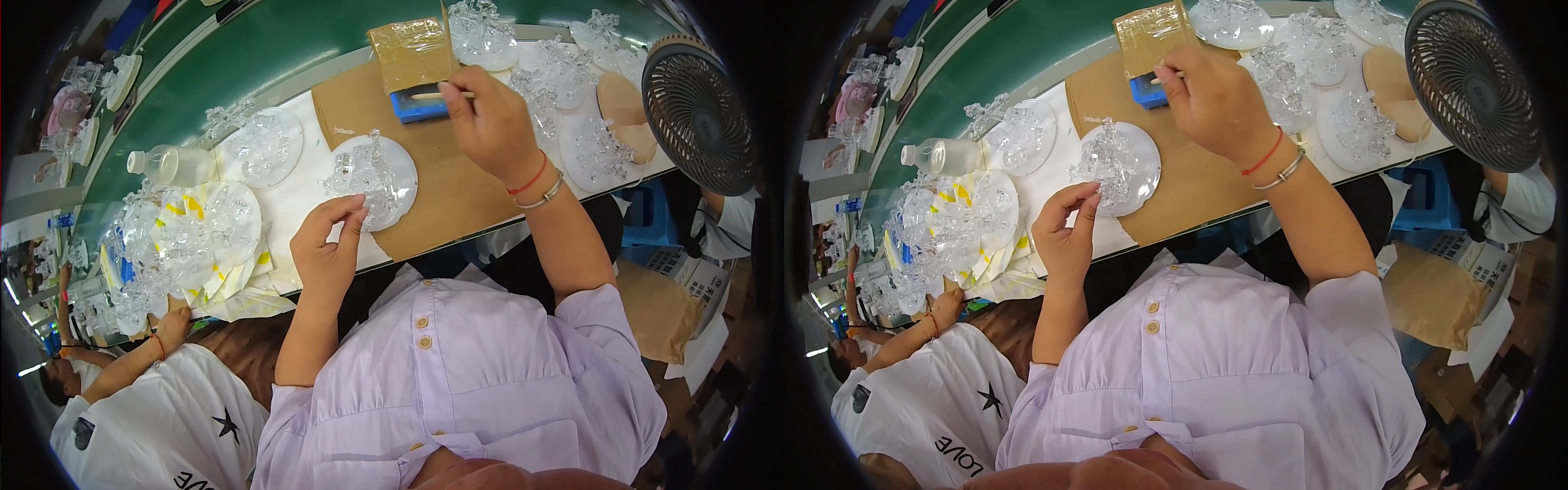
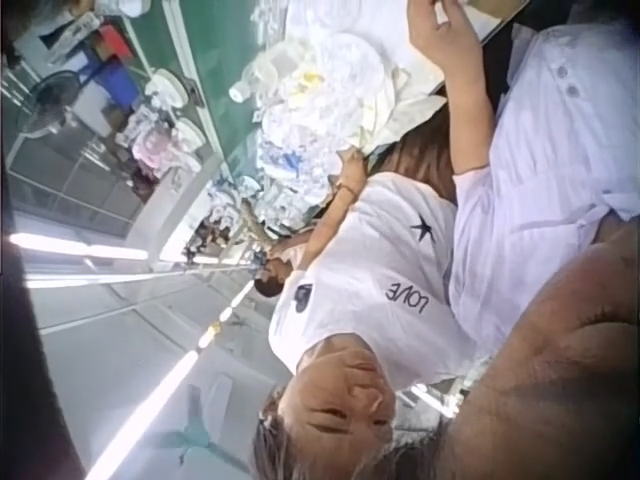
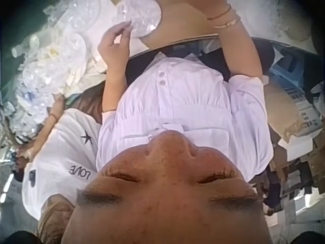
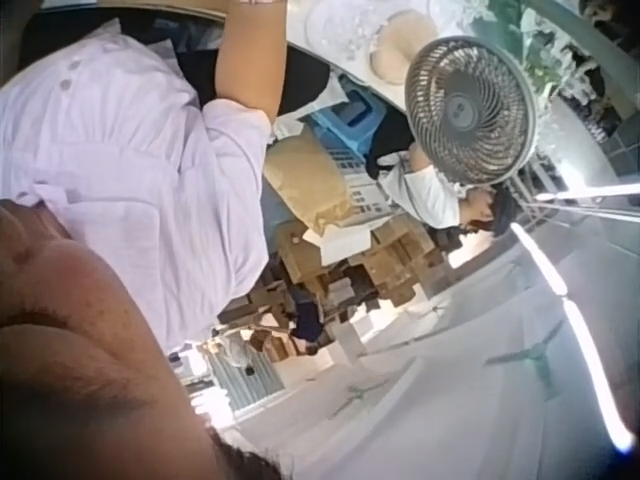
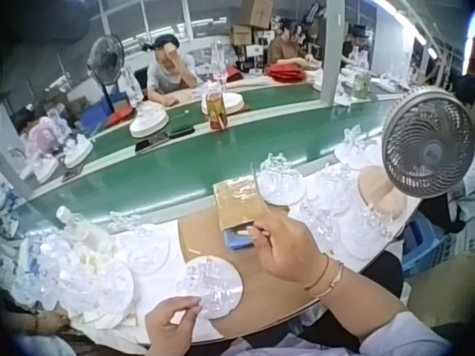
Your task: Applying adhesive to crystal-like plastic components and attaching them to a base plate on a lighting assembly line.
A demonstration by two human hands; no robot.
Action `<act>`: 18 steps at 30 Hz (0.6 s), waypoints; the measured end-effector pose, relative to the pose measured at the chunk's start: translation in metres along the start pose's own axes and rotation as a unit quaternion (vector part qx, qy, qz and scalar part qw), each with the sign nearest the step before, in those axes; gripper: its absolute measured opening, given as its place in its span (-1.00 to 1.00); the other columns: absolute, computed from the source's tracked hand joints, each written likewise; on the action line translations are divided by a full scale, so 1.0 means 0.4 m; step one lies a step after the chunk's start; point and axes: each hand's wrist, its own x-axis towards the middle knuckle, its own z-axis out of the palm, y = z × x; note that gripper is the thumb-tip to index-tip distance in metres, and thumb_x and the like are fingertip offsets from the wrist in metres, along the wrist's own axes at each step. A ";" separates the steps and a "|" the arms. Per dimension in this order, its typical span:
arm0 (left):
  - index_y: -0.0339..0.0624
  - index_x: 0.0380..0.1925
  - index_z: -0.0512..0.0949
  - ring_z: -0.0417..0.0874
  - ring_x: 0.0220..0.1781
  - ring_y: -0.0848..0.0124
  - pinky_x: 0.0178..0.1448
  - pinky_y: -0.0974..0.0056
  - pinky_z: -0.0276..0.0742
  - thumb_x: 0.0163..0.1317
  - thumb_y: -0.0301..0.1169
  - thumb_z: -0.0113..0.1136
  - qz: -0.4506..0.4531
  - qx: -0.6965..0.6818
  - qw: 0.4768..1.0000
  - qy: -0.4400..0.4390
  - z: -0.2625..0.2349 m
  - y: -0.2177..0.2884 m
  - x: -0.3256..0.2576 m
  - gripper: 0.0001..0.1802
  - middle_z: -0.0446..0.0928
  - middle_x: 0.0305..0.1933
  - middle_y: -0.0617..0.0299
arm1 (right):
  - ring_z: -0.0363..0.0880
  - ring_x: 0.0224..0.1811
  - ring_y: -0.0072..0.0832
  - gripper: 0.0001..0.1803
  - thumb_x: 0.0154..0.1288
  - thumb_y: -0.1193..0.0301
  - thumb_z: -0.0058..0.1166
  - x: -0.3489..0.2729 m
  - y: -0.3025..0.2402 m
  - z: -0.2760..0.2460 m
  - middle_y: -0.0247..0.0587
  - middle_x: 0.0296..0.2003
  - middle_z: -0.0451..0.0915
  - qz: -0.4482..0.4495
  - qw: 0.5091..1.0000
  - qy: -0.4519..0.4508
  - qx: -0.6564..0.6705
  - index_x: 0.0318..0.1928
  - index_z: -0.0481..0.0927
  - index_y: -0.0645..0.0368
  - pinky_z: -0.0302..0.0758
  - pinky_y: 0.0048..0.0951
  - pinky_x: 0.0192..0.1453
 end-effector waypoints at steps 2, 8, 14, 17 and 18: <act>-0.26 -0.22 0.67 0.68 -0.24 0.41 -0.10 0.38 0.58 0.15 -0.59 0.32 0.003 -0.006 1.000 0.005 -0.004 -0.003 -0.002 -0.83 0.68 -0.23 0.13 | 0.52 -0.54 -0.32 -0.92 0.35 0.51 0.09 -0.001 -0.018 -0.022 -0.13 -0.46 0.54 0.009 1.000 0.004 -0.002 -0.22 0.49 0.26 0.44 -0.45 -0.44; -0.27 -0.22 0.67 0.68 -0.22 0.41 -0.08 0.37 0.58 0.15 -0.59 0.31 -0.001 0.008 1.000 -0.003 0.002 0.004 -0.001 -0.83 0.68 -0.23 0.13 | 0.48 -0.47 -0.59 -0.92 0.42 0.49 0.01 -0.070 -0.050 -0.099 -0.19 -0.40 0.58 0.051 0.997 0.040 0.040 -0.22 0.47 0.27 0.40 -0.58 -0.38; -0.27 -0.22 0.67 0.68 -0.22 0.41 -0.07 0.37 0.58 0.15 -0.59 0.31 -0.003 -0.009 1.000 -0.004 0.003 0.001 -0.001 -0.83 0.68 -0.22 0.13 | 0.47 -0.48 -0.50 -0.91 0.44 0.50 -0.07 -0.146 -0.090 -0.115 -0.08 -0.36 0.59 0.038 0.988 -0.048 0.139 -0.21 0.44 0.29 0.39 -0.54 -0.37; -0.27 -0.22 0.67 0.68 -0.22 0.42 -0.07 0.37 0.58 0.16 -0.58 0.31 -0.002 0.001 1.000 -0.006 0.005 0.002 0.003 -0.83 0.68 -0.22 0.14 | 0.52 -0.49 -0.32 -0.94 0.38 0.53 0.00 -0.146 -0.090 -0.078 -0.09 -0.40 0.59 0.019 0.992 -0.057 0.111 -0.25 0.46 0.28 0.43 -0.45 -0.38; -0.27 -0.22 0.67 0.68 -0.22 0.42 -0.08 0.37 0.58 0.16 -0.58 0.31 -0.006 -0.003 1.000 -0.004 0.006 0.002 0.003 -0.83 0.68 -0.23 0.14 | 0.53 -0.49 -0.28 -0.95 0.35 0.54 0.02 -0.149 -0.087 -0.065 -0.09 -0.41 0.59 0.004 0.994 -0.048 0.102 -0.26 0.46 0.27 0.44 -0.43 -0.39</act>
